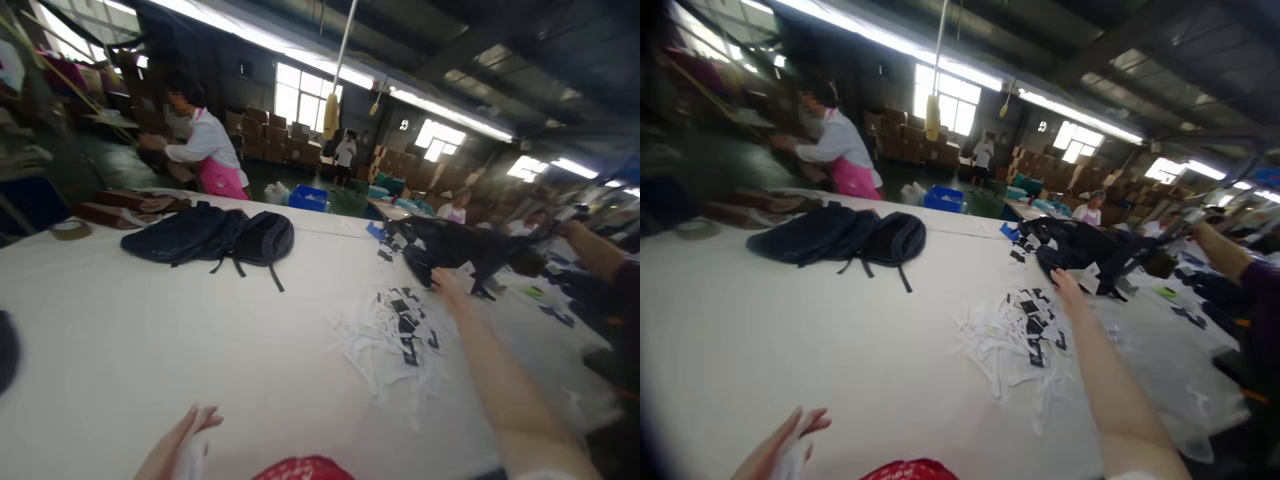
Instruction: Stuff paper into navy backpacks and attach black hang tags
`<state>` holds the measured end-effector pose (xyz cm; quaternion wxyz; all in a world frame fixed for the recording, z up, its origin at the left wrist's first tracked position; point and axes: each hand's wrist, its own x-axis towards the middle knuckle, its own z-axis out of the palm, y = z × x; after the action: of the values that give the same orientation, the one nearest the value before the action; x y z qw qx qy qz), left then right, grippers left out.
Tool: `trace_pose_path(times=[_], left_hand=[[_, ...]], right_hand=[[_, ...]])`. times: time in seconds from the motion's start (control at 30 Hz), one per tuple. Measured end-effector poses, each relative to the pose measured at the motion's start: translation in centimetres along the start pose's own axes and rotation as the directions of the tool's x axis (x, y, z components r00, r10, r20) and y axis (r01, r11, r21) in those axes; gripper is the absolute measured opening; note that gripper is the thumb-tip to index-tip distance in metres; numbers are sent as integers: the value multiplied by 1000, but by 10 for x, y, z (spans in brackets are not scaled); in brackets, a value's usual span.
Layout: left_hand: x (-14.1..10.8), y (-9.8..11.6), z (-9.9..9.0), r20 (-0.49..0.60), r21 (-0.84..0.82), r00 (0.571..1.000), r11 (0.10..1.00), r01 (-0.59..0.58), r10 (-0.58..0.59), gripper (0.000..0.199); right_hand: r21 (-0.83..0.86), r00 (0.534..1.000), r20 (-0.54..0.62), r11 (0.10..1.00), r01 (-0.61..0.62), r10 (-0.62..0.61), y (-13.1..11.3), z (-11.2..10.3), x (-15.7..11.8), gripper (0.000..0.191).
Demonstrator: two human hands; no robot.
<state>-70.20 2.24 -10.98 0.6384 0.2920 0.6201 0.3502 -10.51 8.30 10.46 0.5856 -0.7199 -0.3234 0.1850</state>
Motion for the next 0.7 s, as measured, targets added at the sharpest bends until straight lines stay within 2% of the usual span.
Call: trace_pose_path(times=[0.07,0.1,0.13,0.2,0.27,0.33,0.37,0.4,0.43,0.5,0.57,0.63,0.7], left_hand=[[-6,10,19,138,-61,990,998,16,-7,67],[-9,14,27,195,-70,981,997,9,5,70],[-13,18,35,248,-71,969,997,-6,24,70],[-17,22,47,321,-79,945,996,-35,59,72],[-18,20,57,412,-81,910,997,-11,43,79],[-20,14,65,476,-72,879,997,8,28,84],[-22,10,68,490,-66,871,998,2,30,85],[-26,6,71,495,-58,868,998,-14,40,85],[-31,3,73,486,-51,872,998,-37,58,84],[-43,-1,72,453,-51,887,995,-81,95,81],[-52,-1,64,443,-59,889,993,-99,115,76],[-59,1,51,475,-36,872,992,-117,121,68],[-64,2,38,506,20,854,988,-156,124,62]], right_hand=[[-36,980,163,994,-106,111,45,46,-45,37],[-57,951,271,988,-141,152,65,71,-73,40],[-86,901,395,983,-160,181,83,95,-104,43],[-198,710,674,976,-95,206,109,140,-167,46],[-163,512,848,987,5,138,119,178,-225,44],[-70,311,949,995,70,45,113,204,-274,40],[-23,240,971,995,99,-2,106,213,-294,38],[15,188,981,991,131,-40,97,219,-310,34],[44,162,984,985,166,-71,87,223,-322,29],[78,158,981,973,218,-114,72,229,-337,18],[59,178,980,982,178,-91,67,232,-342,15],[11,266,964,999,52,-25,68,234,-341,17],[-6,396,918,998,-64,31,72,234,-338,25]])
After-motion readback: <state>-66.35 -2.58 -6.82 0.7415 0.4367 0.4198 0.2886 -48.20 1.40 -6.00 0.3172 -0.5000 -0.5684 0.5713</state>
